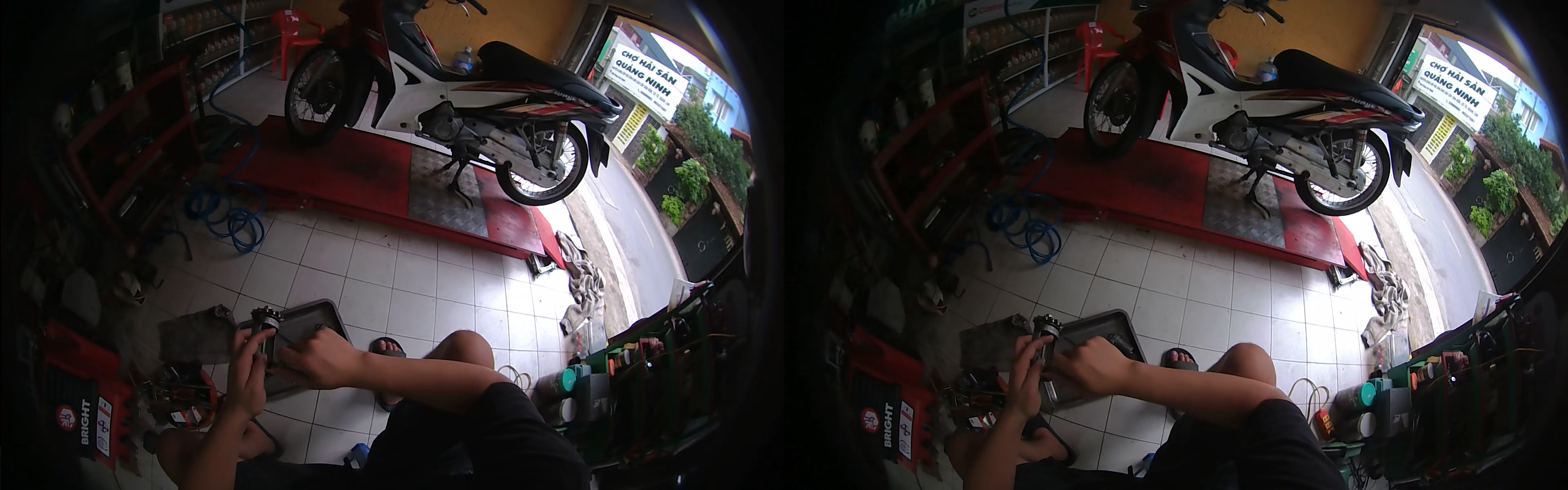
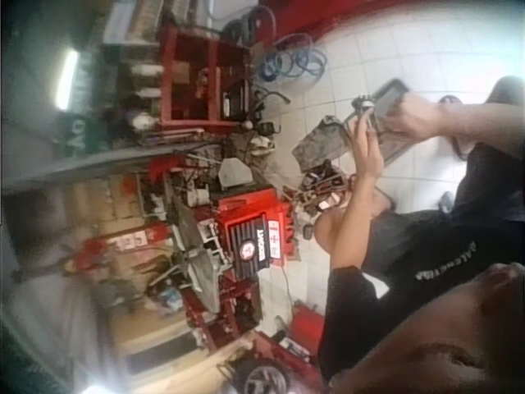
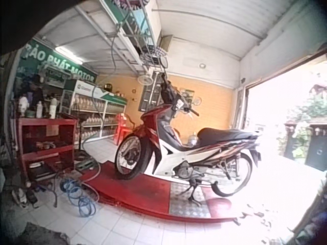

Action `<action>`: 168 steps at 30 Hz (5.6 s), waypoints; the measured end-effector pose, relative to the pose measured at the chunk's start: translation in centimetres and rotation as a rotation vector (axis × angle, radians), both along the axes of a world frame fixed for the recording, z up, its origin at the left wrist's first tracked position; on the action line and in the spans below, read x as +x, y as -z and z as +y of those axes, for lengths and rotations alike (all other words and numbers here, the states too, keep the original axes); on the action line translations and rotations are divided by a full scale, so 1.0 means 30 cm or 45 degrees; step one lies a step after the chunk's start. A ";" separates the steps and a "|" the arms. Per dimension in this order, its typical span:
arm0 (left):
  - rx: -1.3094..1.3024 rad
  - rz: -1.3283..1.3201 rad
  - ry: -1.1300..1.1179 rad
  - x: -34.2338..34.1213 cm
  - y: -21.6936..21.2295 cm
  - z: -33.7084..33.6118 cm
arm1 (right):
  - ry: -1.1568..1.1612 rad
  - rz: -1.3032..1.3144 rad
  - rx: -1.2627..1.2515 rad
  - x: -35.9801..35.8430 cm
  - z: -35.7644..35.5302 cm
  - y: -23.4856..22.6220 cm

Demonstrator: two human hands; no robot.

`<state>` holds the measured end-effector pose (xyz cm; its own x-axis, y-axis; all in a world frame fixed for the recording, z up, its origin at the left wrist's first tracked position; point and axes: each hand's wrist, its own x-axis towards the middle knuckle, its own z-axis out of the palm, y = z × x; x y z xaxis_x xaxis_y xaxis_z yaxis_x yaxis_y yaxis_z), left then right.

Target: The person assembles a motorcycle sprocket assembly by hand, inserting a pin and securing it with a clip. They use a screwdriver to adjust components and place small parts into a metal tray.

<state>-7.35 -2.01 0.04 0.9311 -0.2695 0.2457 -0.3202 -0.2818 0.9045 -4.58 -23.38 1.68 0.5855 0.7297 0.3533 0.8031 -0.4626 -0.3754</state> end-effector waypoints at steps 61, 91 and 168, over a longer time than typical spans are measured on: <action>0.079 -0.030 -0.055 -0.032 -0.053 0.057 | 0.068 0.017 0.320 -0.047 0.075 -0.054; 0.005 -0.961 -0.040 -0.091 -0.031 0.088 | -0.187 -0.619 0.563 -0.072 0.036 -0.086; 0.330 -1.293 -0.491 -0.114 0.147 0.121 | 0.020 1.608 0.781 -0.140 0.066 -0.126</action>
<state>-10.76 1.63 -4.38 0.3623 -0.1592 0.9183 -0.7279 -0.6637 0.1721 -8.77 -21.41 5.45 0.7492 0.6439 -0.1549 -0.2274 0.0304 -0.9733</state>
